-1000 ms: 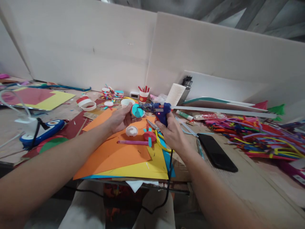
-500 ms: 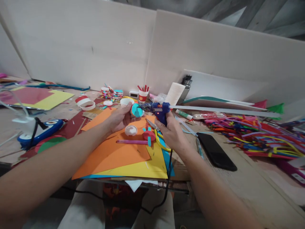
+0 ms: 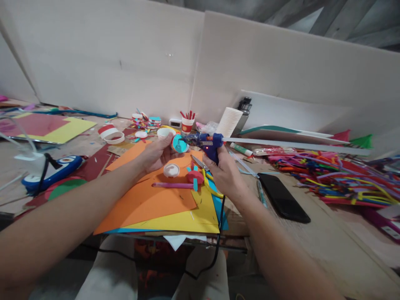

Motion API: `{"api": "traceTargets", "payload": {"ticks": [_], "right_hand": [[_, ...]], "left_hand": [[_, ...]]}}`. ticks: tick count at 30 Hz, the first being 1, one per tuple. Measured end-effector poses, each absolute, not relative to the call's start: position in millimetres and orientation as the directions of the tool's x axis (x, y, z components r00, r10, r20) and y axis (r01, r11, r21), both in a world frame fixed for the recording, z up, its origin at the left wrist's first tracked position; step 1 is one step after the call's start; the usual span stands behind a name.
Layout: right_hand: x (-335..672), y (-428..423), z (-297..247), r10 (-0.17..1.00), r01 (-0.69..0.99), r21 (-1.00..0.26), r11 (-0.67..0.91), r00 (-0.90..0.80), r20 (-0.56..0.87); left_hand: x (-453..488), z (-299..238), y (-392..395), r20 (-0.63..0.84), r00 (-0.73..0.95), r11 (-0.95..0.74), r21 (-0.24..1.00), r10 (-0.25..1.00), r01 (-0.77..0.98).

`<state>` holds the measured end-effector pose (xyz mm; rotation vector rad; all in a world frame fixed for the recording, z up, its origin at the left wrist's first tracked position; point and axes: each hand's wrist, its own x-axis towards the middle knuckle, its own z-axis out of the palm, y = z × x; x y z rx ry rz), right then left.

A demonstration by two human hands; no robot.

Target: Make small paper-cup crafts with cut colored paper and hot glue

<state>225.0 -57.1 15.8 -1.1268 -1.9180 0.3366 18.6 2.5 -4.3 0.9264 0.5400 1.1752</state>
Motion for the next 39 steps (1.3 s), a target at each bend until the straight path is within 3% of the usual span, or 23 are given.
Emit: {"api": "traceTargets", "payload": {"ticks": [8, 14, 21, 27, 34, 39], "right_hand": [[218.4, -63.3, 19.5, 0.828, 0.551, -0.628, 0.55, -0.26, 0.497], [223.7, -57.3, 13.9, 0.783, 0.544, -0.594, 0.592, -0.214, 0.584], [218.3, -62.5, 15.7, 0.81, 0.569, -0.596, 0.567, -0.253, 0.529], [219.9, -59.1, 14.0, 0.769, 0.536, -0.58, 0.613, -0.236, 0.594], [217.8, -62.2, 13.2, 0.814, 0.604, -0.576, 0.551, -0.238, 0.53], [218.4, -61.0, 12.0, 0.789, 0.577, -0.572, 0.583, -0.232, 0.57]], "left_hand": [[14.7, -5.2, 8.8, 0.131, 0.273, 0.058, 0.805, 0.953, -0.591], [17.0, -7.6, 7.0, 0.129, 0.325, 0.077, 0.831, 0.937, -0.551], [14.0, -6.3, 9.7, 0.145, 0.253, 0.032, 0.811, 0.957, -0.584], [18.5, -6.5, 5.0, 0.112, 0.31, 0.068, 0.855, 0.944, -0.515], [12.3, -2.9, 8.4, 0.134, 0.21, 0.007, 0.828, 0.968, -0.56], [17.7, -7.6, 6.8, 0.113, 0.277, 0.05, 0.853, 0.954, -0.519]]}}
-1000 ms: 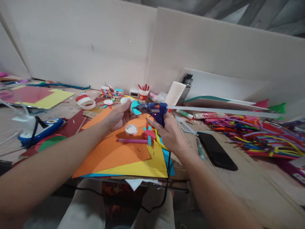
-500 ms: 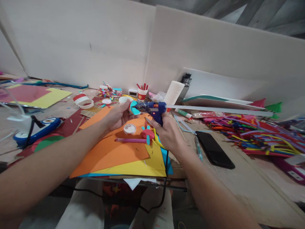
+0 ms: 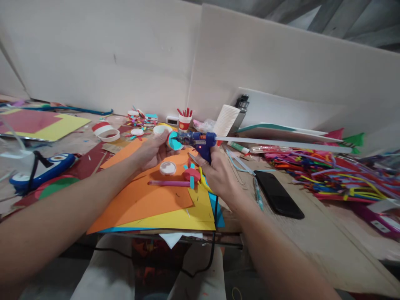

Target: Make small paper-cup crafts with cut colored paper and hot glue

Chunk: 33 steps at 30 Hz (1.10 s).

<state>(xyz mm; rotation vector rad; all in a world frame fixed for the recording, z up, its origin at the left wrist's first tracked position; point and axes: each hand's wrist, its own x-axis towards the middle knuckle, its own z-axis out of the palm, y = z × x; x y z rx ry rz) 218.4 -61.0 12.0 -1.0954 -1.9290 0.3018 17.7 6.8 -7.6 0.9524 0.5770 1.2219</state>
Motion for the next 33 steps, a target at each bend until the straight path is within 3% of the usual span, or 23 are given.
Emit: {"api": "traceTargets", "payload": {"ticks": [11, 26, 33], "right_hand": [[216.7, -62.6, 12.3, 0.792, 0.577, -0.574, 0.582, -0.243, 0.56], [216.5, -62.5, 14.0, 0.797, 0.576, -0.593, 0.563, -0.19, 0.573], [219.4, -62.6, 12.6, 0.808, 0.571, -0.591, 0.57, -0.26, 0.529]], "left_hand": [[13.8, -3.9, 7.3, 0.137, 0.201, -0.012, 0.852, 0.97, -0.524], [20.0, -7.2, 3.8, 0.112, 0.315, 0.066, 0.862, 0.942, -0.503], [13.7, -1.4, 5.9, 0.139, 0.204, -0.01, 0.847, 0.969, -0.531]]}}
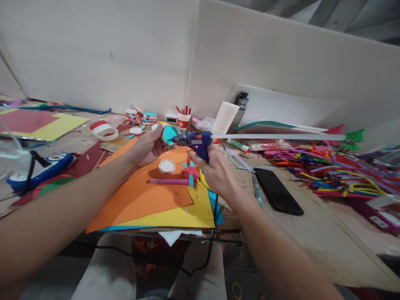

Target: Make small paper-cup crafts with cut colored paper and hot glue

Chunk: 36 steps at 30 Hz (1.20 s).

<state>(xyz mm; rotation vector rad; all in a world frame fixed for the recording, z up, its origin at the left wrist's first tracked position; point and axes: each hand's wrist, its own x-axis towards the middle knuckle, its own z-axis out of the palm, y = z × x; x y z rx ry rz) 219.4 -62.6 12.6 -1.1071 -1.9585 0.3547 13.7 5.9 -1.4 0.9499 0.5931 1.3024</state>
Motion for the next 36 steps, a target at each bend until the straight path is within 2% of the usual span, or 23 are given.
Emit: {"api": "traceTargets", "payload": {"ticks": [6, 18, 27, 36], "right_hand": [[221.7, -59.7, 13.5, 0.814, 0.583, -0.609, 0.538, -0.171, 0.555], [219.6, -62.4, 14.5, 0.803, 0.583, -0.585, 0.564, -0.219, 0.554], [219.4, -60.1, 12.1, 0.855, 0.602, -0.643, 0.473, -0.138, 0.5], [218.8, -61.1, 11.8, 0.82, 0.556, -0.632, 0.54, -0.179, 0.544]], "left_hand": [[13.9, -2.3, 5.7, 0.143, 0.25, -0.001, 0.869, 0.957, -0.494], [10.4, -2.3, 8.0, 0.187, 0.188, -0.06, 0.846, 0.964, -0.53], [10.7, -2.5, 8.0, 0.181, 0.191, -0.051, 0.84, 0.965, -0.54], [11.8, -2.7, 7.4, 0.169, 0.176, -0.044, 0.831, 0.97, -0.555]]}}
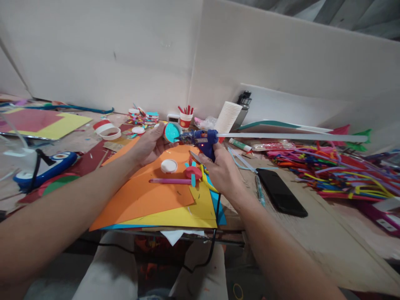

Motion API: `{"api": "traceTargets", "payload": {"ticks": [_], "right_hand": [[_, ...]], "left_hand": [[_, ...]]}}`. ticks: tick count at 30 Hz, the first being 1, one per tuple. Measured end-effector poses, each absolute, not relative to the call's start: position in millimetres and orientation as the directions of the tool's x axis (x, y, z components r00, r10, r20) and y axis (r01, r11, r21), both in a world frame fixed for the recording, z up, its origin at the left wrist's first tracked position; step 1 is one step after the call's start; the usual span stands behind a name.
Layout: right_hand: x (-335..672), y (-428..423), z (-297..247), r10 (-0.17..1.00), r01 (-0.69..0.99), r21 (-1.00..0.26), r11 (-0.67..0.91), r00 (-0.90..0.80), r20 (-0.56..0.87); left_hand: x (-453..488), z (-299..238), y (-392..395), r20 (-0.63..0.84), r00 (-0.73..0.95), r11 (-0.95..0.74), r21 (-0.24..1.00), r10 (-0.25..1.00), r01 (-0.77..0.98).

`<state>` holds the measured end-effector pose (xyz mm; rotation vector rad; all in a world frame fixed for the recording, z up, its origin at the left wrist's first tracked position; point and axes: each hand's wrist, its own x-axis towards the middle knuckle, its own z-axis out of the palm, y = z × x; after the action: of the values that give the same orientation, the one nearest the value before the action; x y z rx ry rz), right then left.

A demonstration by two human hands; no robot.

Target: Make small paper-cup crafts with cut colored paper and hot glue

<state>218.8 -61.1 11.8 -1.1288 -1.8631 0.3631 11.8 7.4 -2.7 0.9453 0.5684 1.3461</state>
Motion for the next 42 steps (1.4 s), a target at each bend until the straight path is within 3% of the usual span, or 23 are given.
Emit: {"api": "traceTargets", "payload": {"ticks": [7, 14, 22, 33, 42], "right_hand": [[217.4, -61.9, 11.8, 0.806, 0.594, -0.582, 0.555, -0.213, 0.552], [216.4, -63.9, 13.8, 0.823, 0.556, -0.639, 0.532, -0.165, 0.543], [219.9, -59.0, 12.9, 0.788, 0.549, -0.622, 0.558, -0.117, 0.604], [218.5, -63.4, 12.2, 0.831, 0.645, -0.585, 0.492, -0.147, 0.537], [214.4, -67.6, 13.8, 0.822, 0.619, -0.586, 0.522, -0.184, 0.539]], "left_hand": [[14.0, -4.8, 6.5, 0.152, 0.215, -0.017, 0.849, 0.965, -0.528], [17.8, -8.5, 5.8, 0.149, 0.307, 0.023, 0.87, 0.94, -0.493], [17.6, -10.2, 4.5, 0.193, 0.351, -0.021, 0.899, 0.916, -0.437], [12.8, -2.7, 6.7, 0.183, 0.207, -0.05, 0.852, 0.961, -0.52], [16.6, -5.8, 5.9, 0.179, 0.222, -0.038, 0.852, 0.959, -0.522]]}}
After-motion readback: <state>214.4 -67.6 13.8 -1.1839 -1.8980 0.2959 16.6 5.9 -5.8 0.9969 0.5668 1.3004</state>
